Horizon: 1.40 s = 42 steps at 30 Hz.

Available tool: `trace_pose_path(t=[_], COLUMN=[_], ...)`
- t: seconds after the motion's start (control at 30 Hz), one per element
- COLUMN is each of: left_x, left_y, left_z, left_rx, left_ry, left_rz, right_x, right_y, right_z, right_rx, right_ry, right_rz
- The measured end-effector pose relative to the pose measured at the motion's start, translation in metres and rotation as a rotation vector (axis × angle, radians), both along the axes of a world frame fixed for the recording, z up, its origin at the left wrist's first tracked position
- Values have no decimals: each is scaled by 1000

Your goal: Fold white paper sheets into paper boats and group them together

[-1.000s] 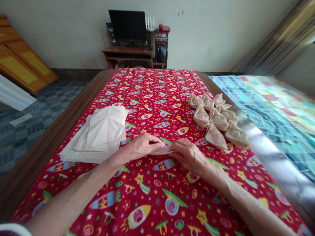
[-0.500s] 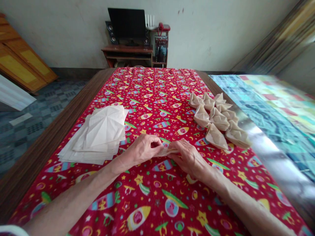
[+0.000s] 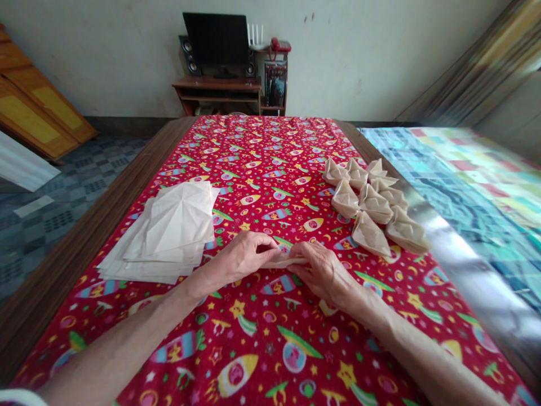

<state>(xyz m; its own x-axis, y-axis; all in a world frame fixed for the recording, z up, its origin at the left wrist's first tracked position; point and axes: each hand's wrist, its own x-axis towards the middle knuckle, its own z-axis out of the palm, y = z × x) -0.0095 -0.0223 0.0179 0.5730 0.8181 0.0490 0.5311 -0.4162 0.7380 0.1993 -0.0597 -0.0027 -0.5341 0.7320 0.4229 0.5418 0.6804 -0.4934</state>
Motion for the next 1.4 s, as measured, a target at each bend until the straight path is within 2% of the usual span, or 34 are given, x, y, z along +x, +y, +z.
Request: trace_pose_path(t=[0.1, 0.17, 0.33, 0.5, 0.6, 0.7, 0.77, 0.9, 1.0, 1.13, 1.2, 1.3, 1.4], left_x=[5, 6, -1, -1, 9, 22, 27, 26, 21, 19, 20, 23, 25], left_y=[-3, -4, 1, -4, -15, -25, -29, -24, -18, -18, -20, -23, -25], left_z=[-2, -1, 2, 0, -3, -4, -4, -4, -6, -8, -7, -4, -3], left_rx=[91, 83, -152, -131, -223, -411, -457, -342, -237, -105, -94, -88, -84], left_ry=[6, 17, -137, -240, -421, -589, -590, -358, -248, -192, -166, -158, -162], left_rz=[66, 93, 158, 245, 342, 371, 356, 352, 358, 285, 255, 218, 209], right_x=[0, 0, -2, 0, 0, -3, -7, -14, -16, -17, -19, -21, -22], right_y=[-1, -2, -4, -4, -4, -7, -11, -19, -23, -21, -18, -14, -12], right_z=[-2, -3, 1, 4, 5, 9, 11, 15, 17, 17, 16, 13, 9], right_rx=[7, 3, 19, 177, 287, 358, 355, 274, 102, -222, -320, -377, -354], right_ry=[-2, -13, -7, -65, -145, -204, -215, -145, -25, 185, 230, 231, 189], right_rz=[-5, -28, -105, -262, -348, -348, -311, -223, -199, -313, -382, -392, -387])
